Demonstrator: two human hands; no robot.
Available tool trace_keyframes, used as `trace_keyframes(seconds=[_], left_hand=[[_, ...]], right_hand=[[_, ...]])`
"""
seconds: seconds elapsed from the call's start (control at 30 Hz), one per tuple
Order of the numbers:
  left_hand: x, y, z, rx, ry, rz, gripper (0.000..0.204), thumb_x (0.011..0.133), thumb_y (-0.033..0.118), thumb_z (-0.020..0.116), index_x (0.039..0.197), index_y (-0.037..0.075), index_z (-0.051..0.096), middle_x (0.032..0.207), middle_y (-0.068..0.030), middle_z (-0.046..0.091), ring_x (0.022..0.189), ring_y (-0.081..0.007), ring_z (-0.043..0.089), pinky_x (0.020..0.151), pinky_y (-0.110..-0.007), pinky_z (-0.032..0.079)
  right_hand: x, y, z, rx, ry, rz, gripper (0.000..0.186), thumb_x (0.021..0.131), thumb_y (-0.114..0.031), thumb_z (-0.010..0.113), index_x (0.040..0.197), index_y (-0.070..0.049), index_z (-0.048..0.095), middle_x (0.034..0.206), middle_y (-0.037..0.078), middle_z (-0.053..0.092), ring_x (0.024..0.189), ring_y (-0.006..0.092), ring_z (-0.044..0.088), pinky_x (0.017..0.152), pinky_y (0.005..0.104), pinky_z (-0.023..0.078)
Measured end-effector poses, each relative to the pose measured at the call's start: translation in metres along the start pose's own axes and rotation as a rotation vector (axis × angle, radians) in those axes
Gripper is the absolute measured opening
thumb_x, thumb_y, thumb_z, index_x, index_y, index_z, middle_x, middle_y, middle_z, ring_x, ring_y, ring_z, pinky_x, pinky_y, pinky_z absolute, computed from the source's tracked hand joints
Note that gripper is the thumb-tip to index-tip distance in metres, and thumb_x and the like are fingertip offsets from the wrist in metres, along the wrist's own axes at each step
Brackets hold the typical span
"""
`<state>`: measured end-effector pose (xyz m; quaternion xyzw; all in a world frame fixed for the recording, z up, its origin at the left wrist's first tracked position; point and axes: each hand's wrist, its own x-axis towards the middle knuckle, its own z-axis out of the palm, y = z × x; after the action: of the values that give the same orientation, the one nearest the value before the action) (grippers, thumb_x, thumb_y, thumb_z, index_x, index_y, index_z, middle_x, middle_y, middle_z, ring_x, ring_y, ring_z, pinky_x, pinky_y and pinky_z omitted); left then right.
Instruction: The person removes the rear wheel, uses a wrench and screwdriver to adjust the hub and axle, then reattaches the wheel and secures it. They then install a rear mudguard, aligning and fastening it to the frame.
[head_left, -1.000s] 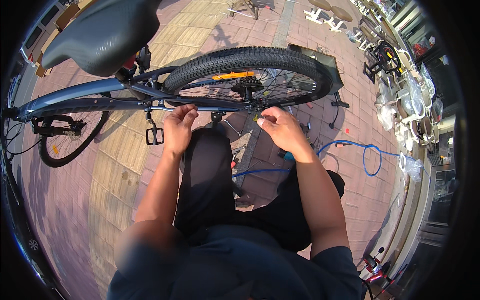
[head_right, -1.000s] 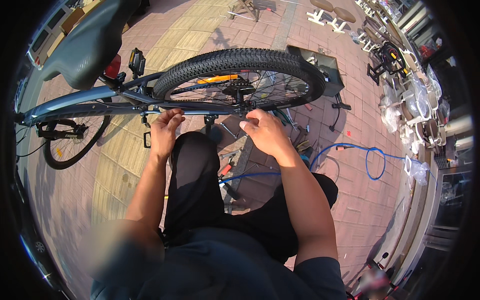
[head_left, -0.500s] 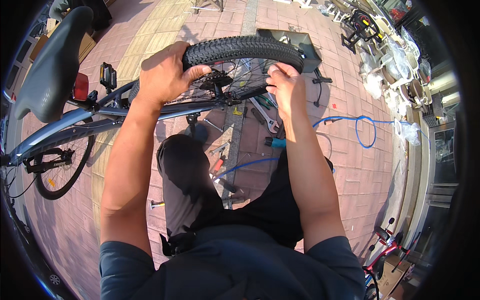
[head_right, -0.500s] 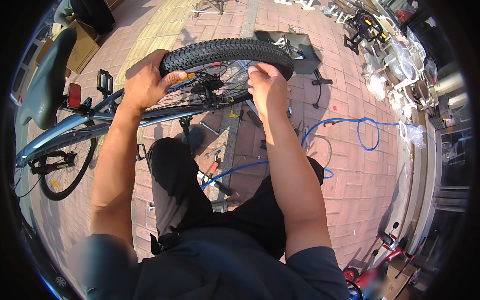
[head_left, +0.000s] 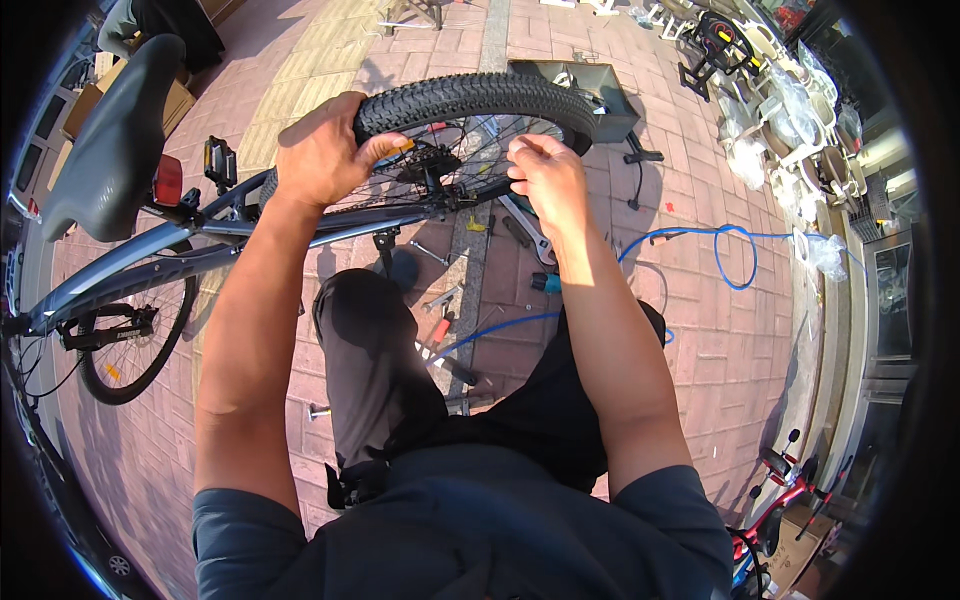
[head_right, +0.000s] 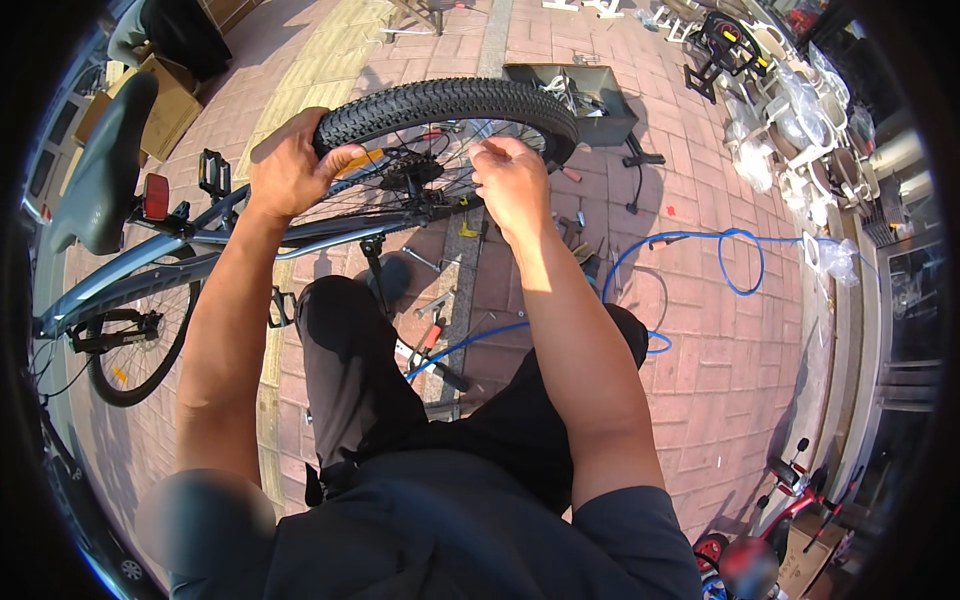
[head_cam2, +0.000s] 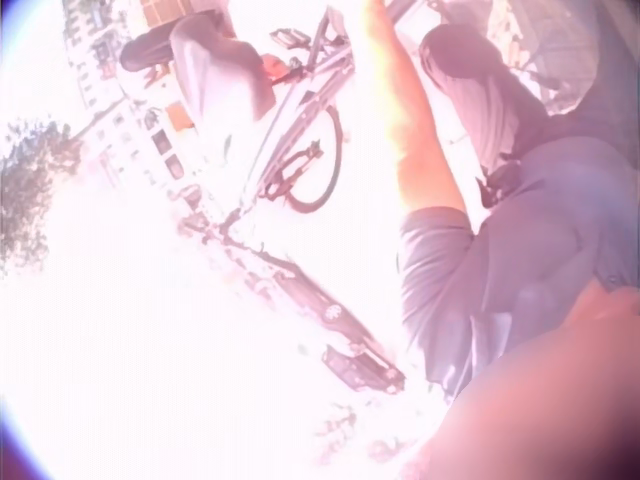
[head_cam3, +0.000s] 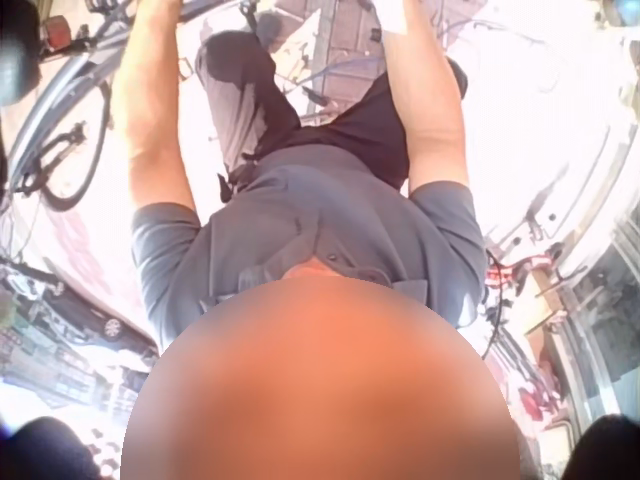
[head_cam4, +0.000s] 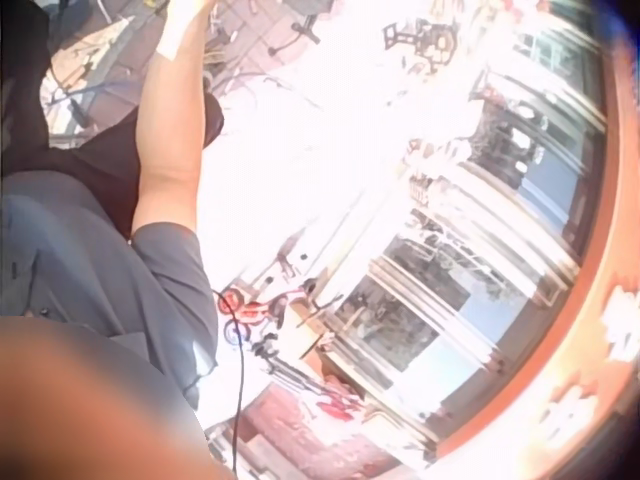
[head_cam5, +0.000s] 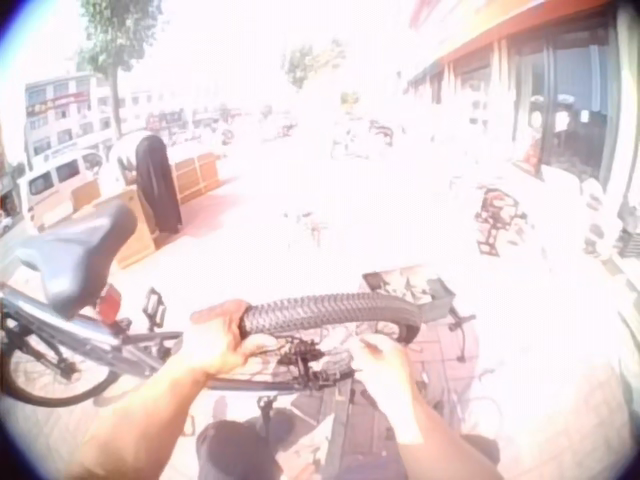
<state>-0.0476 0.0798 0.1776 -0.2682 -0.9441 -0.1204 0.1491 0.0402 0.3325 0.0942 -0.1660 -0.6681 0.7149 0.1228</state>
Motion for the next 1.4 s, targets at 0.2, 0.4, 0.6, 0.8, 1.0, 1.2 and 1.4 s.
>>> trace_keyframes(seconds=[0.2, 0.4, 0.6, 0.8, 1.0, 1.2, 1.4], left_hand=[[0.029, -0.009, -0.020, -0.285, -0.323, -0.086, 0.086, 0.085, 0.081, 0.055, 0.104, -0.002, 0.072, 0.088, -0.0170, 0.072, 0.079, -0.0251, 0.068, 0.073, -0.037, 0.052], [0.049, -0.008, -0.001, -0.336, -0.325, -0.215, 0.093, 0.088, 0.086, 0.038, 0.088, 0.002, 0.077, 0.088, -0.0195, 0.072, 0.081, -0.0310, 0.069, 0.080, -0.043, 0.050], [0.047, -0.004, -0.001, -0.387, -0.422, -0.274, 0.088, 0.089, 0.082, 0.043, 0.092, 0.002, 0.077, 0.086, -0.0172, 0.073, 0.082, -0.0279, 0.069, 0.080, -0.041, 0.050], [0.048, 0.001, -0.009, -0.411, -0.434, -0.300, 0.087, 0.089, 0.082, 0.046, 0.089, 0.001, 0.077, 0.086, -0.0178, 0.073, 0.081, -0.0276, 0.067, 0.080, -0.042, 0.048], [0.050, -0.003, -0.013, -0.429, -0.459, -0.273, 0.088, 0.090, 0.082, 0.043, 0.089, 0.000, 0.077, 0.086, -0.0193, 0.072, 0.082, -0.0290, 0.067, 0.080, -0.043, 0.048], [0.050, -0.003, -0.013, -0.462, -0.452, -0.265, 0.088, 0.091, 0.080, 0.043, 0.092, -0.001, 0.077, 0.091, -0.0216, 0.073, 0.086, -0.0325, 0.067, 0.084, -0.045, 0.048], [0.052, -0.006, -0.012, -0.468, -0.445, -0.244, 0.088, 0.092, 0.079, 0.042, 0.094, -0.002, 0.076, 0.096, -0.0234, 0.073, 0.092, -0.0353, 0.067, 0.089, -0.045, 0.047]], right_hand=[[0.017, 0.061, 0.001, -0.365, -0.020, 0.078, 0.034, 0.091, -0.024, 0.068, 0.110, 0.004, 0.069, 0.091, 0.016, 0.073, 0.082, 0.0236, 0.069, 0.075, 0.0353, 0.054], [-0.011, 0.132, 0.028, -0.848, -0.259, -0.233, 0.065, 0.090, -0.013, 0.061, 0.150, 0.000, 0.040, 0.151, 0.027, 0.044, 0.137, 0.0402, 0.047, 0.112, 0.0430, 0.040], [-0.029, 0.140, 0.042, -1.028, -0.288, -0.185, 0.079, 0.085, -0.004, 0.059, 0.154, 0.009, 0.023, 0.157, 0.031, 0.032, 0.143, 0.0438, 0.038, 0.115, 0.0425, 0.037], [-0.019, 0.124, 0.040, -1.042, -0.340, -0.145, 0.082, 0.088, -0.018, 0.064, 0.153, 0.011, 0.022, 0.158, 0.033, 0.029, 0.139, 0.0439, 0.043, 0.113, 0.0444, 0.040], [-0.008, 0.062, 0.022, -0.770, -0.074, -0.077, 0.068, 0.088, -0.022, 0.070, 0.142, 0.010, 0.044, 0.139, 0.032, 0.054, 0.129, 0.0406, 0.055, 0.108, 0.0437, 0.043], [0.012, -0.026, -0.008, -0.600, 0.495, -0.650, 0.031, 0.088, -0.014, 0.068, 0.114, 0.001, 0.066, 0.117, 0.019, 0.067, 0.106, 0.0332, 0.064, 0.091, 0.0417, 0.050], [0.062, -0.098, 0.009, -0.790, 0.109, -0.458, 0.041, 0.096, -0.040, 0.060, 0.099, 0.000, 0.073, 0.103, 0.018, 0.071, 0.095, 0.0365, 0.066, 0.086, 0.0416, 0.051]])
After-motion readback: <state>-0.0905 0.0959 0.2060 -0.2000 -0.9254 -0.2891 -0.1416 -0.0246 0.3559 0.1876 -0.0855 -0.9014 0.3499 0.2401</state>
